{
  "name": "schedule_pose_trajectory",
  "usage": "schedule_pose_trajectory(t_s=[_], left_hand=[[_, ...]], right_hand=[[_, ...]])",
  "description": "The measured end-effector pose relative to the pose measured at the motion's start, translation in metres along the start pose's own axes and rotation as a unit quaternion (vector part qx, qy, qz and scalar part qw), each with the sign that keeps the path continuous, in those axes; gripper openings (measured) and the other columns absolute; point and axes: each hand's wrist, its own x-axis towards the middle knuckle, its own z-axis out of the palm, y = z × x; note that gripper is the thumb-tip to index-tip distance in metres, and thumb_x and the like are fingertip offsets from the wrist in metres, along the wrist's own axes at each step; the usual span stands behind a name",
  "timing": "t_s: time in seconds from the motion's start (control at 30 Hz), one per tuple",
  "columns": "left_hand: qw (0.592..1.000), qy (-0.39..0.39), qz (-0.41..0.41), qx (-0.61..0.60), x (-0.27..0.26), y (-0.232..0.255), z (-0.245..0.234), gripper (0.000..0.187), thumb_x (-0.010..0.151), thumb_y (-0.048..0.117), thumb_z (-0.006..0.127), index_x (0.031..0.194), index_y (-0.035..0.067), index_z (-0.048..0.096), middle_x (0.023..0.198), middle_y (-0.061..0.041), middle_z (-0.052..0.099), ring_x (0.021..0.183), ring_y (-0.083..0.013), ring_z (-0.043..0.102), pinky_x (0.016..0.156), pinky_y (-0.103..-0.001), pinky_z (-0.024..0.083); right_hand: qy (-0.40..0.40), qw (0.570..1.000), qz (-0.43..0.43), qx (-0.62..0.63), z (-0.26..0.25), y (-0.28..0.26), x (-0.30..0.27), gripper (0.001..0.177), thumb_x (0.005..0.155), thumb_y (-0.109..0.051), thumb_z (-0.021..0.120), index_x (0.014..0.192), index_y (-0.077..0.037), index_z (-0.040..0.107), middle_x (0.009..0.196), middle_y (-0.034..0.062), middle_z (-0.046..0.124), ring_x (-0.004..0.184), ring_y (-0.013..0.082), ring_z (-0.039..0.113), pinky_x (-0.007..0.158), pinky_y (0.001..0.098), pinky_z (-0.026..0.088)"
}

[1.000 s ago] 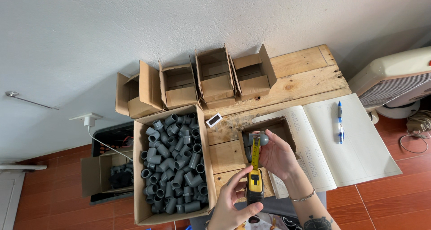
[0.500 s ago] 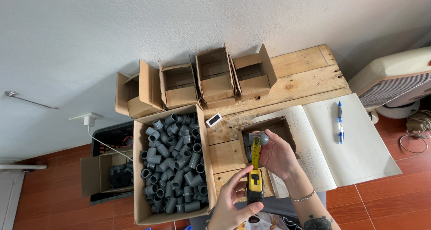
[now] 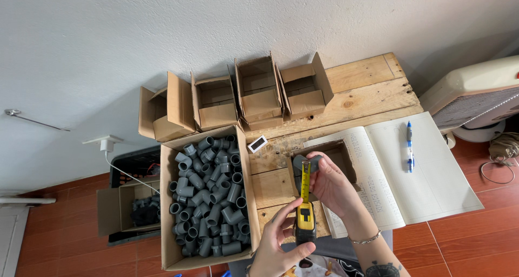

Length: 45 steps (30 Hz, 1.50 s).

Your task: The person repeatedly picks gray plastic pipe fittings from a large box, measures them with a tape measure, and records the measurements in a notebook. The process is repeated for several fittings throughout the clip.

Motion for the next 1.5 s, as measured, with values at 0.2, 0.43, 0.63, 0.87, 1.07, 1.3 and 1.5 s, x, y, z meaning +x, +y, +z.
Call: schedule_pose_trajectory(t_s=[0.2, 0.43, 0.63, 0.87, 1.07, 1.3, 1.5], left_hand=[[1.000, 0.008, 0.012, -0.013, 0.0005, 0.0017, 0.0013, 0.084, 0.078, 0.033, 0.087, 0.149, 0.006, 0.050, 0.130, -0.010, 0.068, 0.115, -0.0169, 0.067, 0.098, -0.030, 0.059], [1.000, 0.012, 0.001, -0.006, 0.0008, 0.0034, 0.0016, 0.086, 0.078, 0.036, 0.086, 0.150, 0.006, 0.049, 0.135, -0.010, 0.067, 0.117, -0.0179, 0.067, 0.097, -0.030, 0.060], [1.000, 0.011, 0.008, -0.001, 0.0012, 0.0024, 0.0013, 0.084, 0.079, 0.034, 0.085, 0.150, 0.006, 0.049, 0.136, -0.010, 0.066, 0.117, -0.0179, 0.066, 0.097, -0.030, 0.060], [1.000, 0.015, -0.001, -0.002, 0.0013, 0.0023, 0.0014, 0.085, 0.079, 0.035, 0.085, 0.150, 0.006, 0.049, 0.139, -0.010, 0.065, 0.119, -0.0184, 0.067, 0.097, -0.031, 0.060], [1.000, 0.014, 0.006, -0.007, 0.0016, -0.0013, 0.0007, 0.085, 0.078, 0.034, 0.086, 0.149, 0.005, 0.049, 0.138, -0.011, 0.065, 0.118, -0.0185, 0.067, 0.096, -0.031, 0.061], [1.000, 0.015, 0.011, -0.004, 0.0012, -0.0014, 0.0006, 0.084, 0.079, 0.035, 0.086, 0.149, 0.005, 0.050, 0.139, -0.010, 0.064, 0.117, -0.0181, 0.066, 0.095, -0.031, 0.060], [1.000, 0.013, 0.012, -0.005, 0.0013, -0.0001, 0.0010, 0.084, 0.079, 0.034, 0.085, 0.150, 0.005, 0.049, 0.140, -0.010, 0.063, 0.118, -0.0183, 0.066, 0.096, -0.031, 0.060]], right_hand=[[0.022, 0.993, -0.081, -0.081, 0.0098, 0.0038, -0.0023, 0.031, 0.103, -0.022, 0.058, 0.129, -0.006, 0.064, 0.100, 0.0103, 0.073, 0.084, 0.0169, 0.066, 0.071, 0.0345, 0.057], [0.026, 0.986, -0.104, -0.128, 0.0138, 0.0036, -0.0039, 0.036, 0.100, -0.019, 0.062, 0.130, 0.000, 0.067, 0.106, 0.0130, 0.076, 0.093, 0.0209, 0.073, 0.077, 0.0347, 0.060], [0.028, 0.985, -0.104, -0.131, 0.0136, 0.0035, -0.0037, 0.036, 0.100, -0.019, 0.062, 0.130, 0.000, 0.067, 0.107, 0.0134, 0.076, 0.092, 0.0210, 0.073, 0.076, 0.0350, 0.060], [0.031, 0.985, -0.105, -0.134, 0.0116, 0.0047, -0.0036, 0.036, 0.100, -0.020, 0.063, 0.129, -0.001, 0.067, 0.105, 0.0124, 0.075, 0.092, 0.0199, 0.072, 0.076, 0.0343, 0.059], [0.033, 0.985, -0.104, -0.134, 0.0129, 0.0042, -0.0042, 0.036, 0.099, -0.020, 0.063, 0.129, -0.001, 0.068, 0.107, 0.0123, 0.075, 0.093, 0.0208, 0.072, 0.078, 0.0347, 0.059], [0.035, 0.985, -0.099, -0.136, 0.0159, 0.0026, -0.0048, 0.036, 0.099, -0.020, 0.063, 0.129, 0.000, 0.068, 0.106, 0.0123, 0.076, 0.091, 0.0202, 0.072, 0.077, 0.0343, 0.059], [0.034, 0.984, -0.105, -0.137, 0.0160, 0.0022, -0.0046, 0.036, 0.099, -0.019, 0.063, 0.128, 0.000, 0.068, 0.105, 0.0136, 0.076, 0.091, 0.0214, 0.072, 0.076, 0.0353, 0.060]])
